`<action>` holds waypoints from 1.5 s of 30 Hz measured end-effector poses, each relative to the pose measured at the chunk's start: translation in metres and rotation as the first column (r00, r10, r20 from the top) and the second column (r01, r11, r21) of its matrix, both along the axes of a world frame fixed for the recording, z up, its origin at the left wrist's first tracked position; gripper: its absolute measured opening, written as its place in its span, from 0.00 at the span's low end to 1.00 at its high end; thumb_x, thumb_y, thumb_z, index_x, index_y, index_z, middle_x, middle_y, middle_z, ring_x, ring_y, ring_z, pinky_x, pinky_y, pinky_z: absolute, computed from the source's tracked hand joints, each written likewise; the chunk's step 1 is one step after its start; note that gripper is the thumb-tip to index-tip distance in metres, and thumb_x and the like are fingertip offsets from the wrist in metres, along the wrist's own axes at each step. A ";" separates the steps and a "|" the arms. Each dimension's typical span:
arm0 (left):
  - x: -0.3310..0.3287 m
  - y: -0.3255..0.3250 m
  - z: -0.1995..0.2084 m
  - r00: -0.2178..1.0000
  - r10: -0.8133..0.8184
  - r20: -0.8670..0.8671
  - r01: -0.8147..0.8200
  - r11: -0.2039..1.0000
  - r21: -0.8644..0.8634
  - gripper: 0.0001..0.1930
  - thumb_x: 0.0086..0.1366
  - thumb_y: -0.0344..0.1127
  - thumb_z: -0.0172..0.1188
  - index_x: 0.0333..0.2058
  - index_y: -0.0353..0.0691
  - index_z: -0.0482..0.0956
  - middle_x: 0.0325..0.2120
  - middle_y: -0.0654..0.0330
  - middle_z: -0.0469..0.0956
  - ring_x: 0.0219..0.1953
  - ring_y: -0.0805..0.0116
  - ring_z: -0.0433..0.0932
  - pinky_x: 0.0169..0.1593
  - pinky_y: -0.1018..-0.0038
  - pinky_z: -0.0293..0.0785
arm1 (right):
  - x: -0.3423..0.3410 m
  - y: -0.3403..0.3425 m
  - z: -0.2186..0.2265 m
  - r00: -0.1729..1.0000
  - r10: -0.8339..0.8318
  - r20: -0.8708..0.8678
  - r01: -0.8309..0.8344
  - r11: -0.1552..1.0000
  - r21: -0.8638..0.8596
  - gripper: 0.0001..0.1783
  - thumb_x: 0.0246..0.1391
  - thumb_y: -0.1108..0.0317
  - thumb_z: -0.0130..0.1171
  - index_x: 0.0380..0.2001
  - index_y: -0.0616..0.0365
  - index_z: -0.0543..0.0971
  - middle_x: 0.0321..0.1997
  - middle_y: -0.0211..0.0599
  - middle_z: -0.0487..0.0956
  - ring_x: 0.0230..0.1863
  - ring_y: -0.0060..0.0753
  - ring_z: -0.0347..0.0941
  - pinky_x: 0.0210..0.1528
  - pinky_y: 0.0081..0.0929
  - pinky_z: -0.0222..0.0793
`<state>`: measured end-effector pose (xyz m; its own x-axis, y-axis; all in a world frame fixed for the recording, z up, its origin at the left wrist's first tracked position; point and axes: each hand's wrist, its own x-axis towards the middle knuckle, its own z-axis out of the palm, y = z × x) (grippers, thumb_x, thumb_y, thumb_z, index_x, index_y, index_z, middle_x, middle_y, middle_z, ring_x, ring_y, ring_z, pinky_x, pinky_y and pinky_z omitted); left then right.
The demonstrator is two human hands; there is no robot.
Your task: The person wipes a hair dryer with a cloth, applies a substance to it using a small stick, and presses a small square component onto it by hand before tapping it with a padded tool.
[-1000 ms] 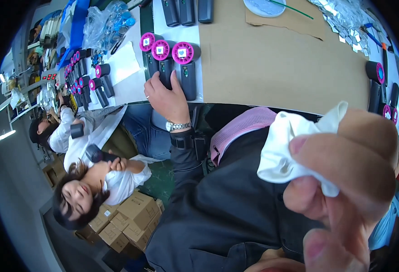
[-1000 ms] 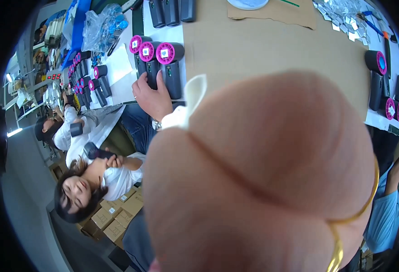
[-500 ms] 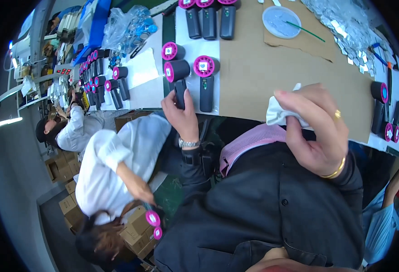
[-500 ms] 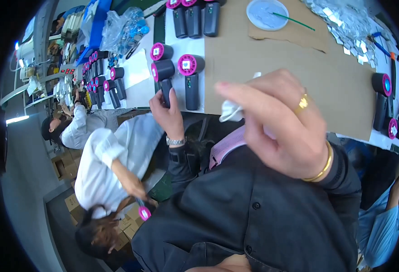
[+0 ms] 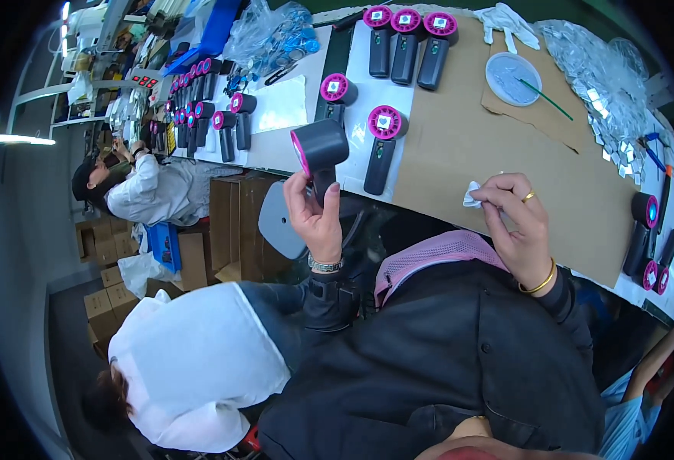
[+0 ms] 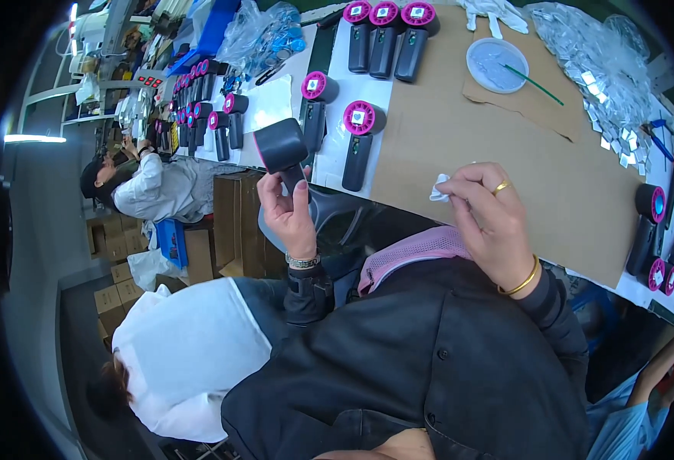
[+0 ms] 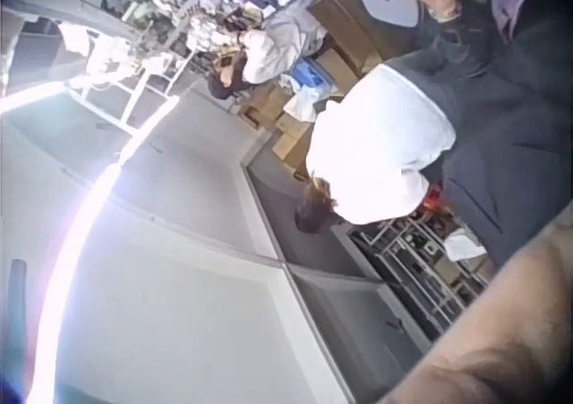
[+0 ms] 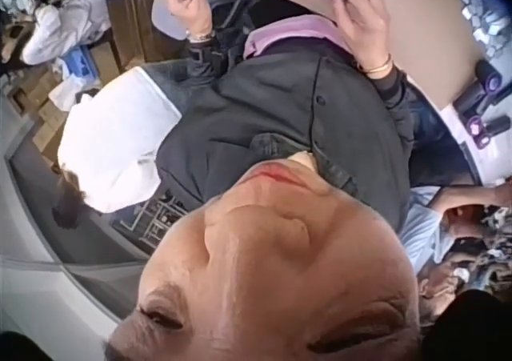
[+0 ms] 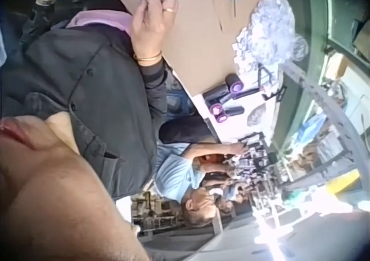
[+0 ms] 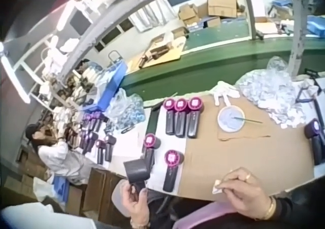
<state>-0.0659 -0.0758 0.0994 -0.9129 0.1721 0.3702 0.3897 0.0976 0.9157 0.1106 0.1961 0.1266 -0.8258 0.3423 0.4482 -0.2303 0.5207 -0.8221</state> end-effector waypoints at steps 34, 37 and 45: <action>0.030 -0.001 0.014 0.957 -0.196 0.213 0.091 0.902 0.422 0.23 0.69 0.30 0.70 0.59 0.34 0.74 0.52 0.58 0.77 0.51 0.64 0.77 0.58 0.64 0.77 | 0.021 -0.012 -0.013 0.998 -0.014 0.066 0.017 0.999 -0.051 0.18 0.58 0.88 0.62 0.51 0.65 0.84 0.44 0.42 0.79 0.45 0.38 0.78 0.46 0.27 0.75; 0.035 -0.005 0.016 0.879 -0.331 0.344 0.077 0.809 0.582 0.22 0.72 0.32 0.68 0.60 0.33 0.74 0.51 0.58 0.79 0.51 0.66 0.77 0.59 0.65 0.76 | 0.019 -0.014 -0.011 0.994 -0.003 0.112 0.012 0.996 -0.084 0.17 0.58 0.88 0.62 0.50 0.66 0.84 0.44 0.42 0.78 0.45 0.37 0.78 0.45 0.26 0.75; 0.039 -0.008 0.015 0.893 -0.159 0.421 -0.092 0.851 0.516 0.17 0.75 0.31 0.64 0.59 0.34 0.75 0.50 0.60 0.80 0.49 0.72 0.78 0.59 0.68 0.77 | 0.014 -0.016 -0.014 0.991 0.021 0.129 -0.009 0.995 -0.099 0.17 0.59 0.88 0.61 0.50 0.66 0.84 0.45 0.43 0.78 0.45 0.37 0.78 0.45 0.26 0.76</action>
<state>-0.0271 -0.0837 0.1140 -0.9941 0.1063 -0.0196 -0.0644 -0.4367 0.8973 0.1246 0.1800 0.1128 -0.8801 0.3665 0.3018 -0.1257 0.4333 -0.8925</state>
